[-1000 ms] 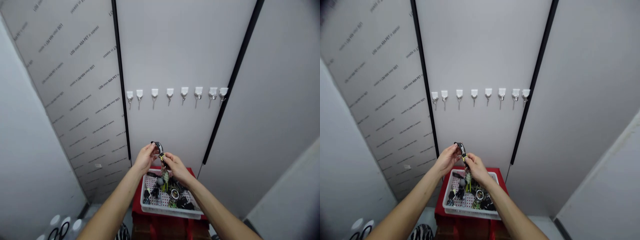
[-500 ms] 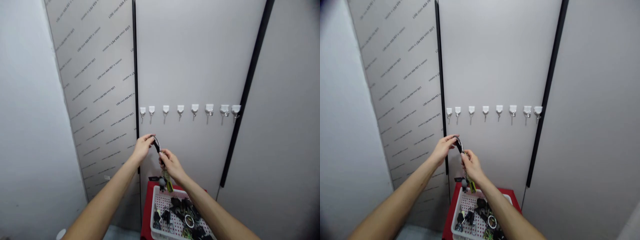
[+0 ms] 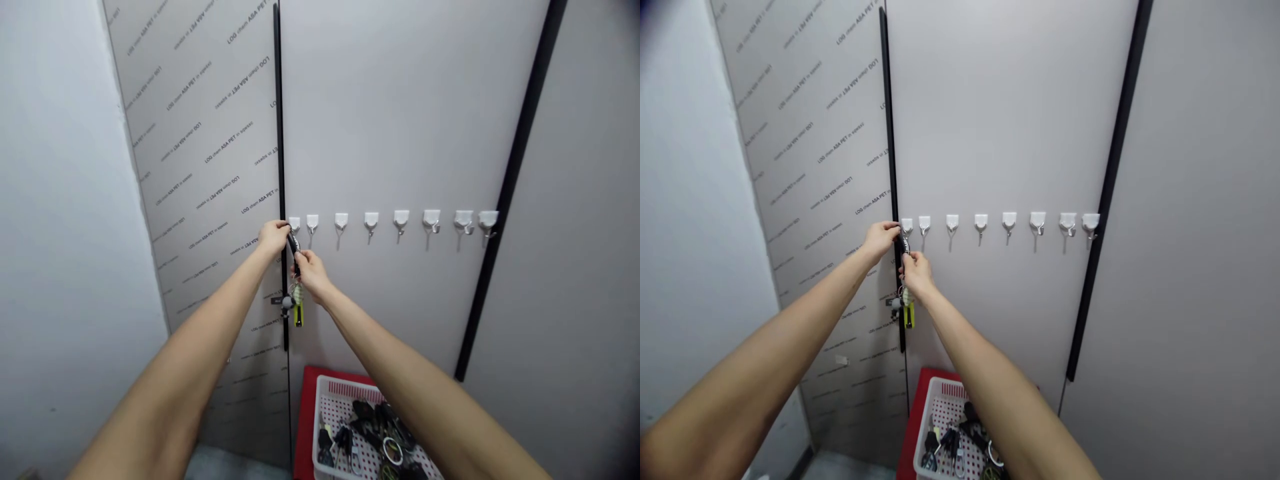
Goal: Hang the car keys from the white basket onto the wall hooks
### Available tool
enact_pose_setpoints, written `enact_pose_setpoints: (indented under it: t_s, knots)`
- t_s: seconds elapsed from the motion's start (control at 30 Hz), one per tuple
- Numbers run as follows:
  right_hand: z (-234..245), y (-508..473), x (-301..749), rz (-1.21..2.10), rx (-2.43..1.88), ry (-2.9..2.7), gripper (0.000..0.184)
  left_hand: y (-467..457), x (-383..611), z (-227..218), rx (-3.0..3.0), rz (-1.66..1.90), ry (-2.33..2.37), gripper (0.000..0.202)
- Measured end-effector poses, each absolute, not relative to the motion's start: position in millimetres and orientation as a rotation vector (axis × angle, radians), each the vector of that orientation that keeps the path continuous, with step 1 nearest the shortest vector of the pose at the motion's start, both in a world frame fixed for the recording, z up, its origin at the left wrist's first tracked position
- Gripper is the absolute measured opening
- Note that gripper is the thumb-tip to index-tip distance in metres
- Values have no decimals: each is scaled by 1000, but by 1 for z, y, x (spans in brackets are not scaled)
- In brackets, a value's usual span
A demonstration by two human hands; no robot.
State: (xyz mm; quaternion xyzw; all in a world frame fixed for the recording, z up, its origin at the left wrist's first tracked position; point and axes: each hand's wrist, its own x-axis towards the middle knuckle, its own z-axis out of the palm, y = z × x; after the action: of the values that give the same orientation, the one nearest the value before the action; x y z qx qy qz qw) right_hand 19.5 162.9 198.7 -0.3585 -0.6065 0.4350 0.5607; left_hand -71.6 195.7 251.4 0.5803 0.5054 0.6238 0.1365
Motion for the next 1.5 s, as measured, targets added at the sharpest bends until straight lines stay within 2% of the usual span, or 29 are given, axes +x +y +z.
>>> enact_pose_setpoints:
  t_s: [0.2, 0.47, 0.63, 0.9, 1.03, 1.13, 1.3, 1.4, 1.5]
  knots:
    - [193, 176, 22, 986, -913, -1394, 10, 194, -70, 252, 1978, 1679, 1681, 26]
    - [186, 185, 21, 1025, -1010, -1429, 9, 190, -64, 250, 2010, 1609, 2011, 20]
    - [177, 189, 24, 1045, -1033, -1540, 10, 195, -66, 242, 2048, 1599, 1956, 18]
    - [176, 195, 30, 866, -1066, -1748, 18, 197, -64, 245, 2157, 1494, 1962, 24]
    - [178, 200, 30, 785, -1097, -1840, 23, 199, -59, 244, 2261, 1572, 1920, 21]
    - [173, 201, 38, 650, -1122, -1895, 23, 200, -59, 245, 2380, 1486, 1895, 18]
    - [142, 186, 80, 629, -1162, -1942, 22, 194, -62, 243, 2502, 1424, 1891, 19]
    - [108, 164, 120, 787, -1247, -1933, 25, 178, -62, 224, 2503, 1678, 1858, 25]
    - [66, 139, 162, 907, -1346, -1938, 26, 156, -54, 180, 2460, 1899, 1714, 28]
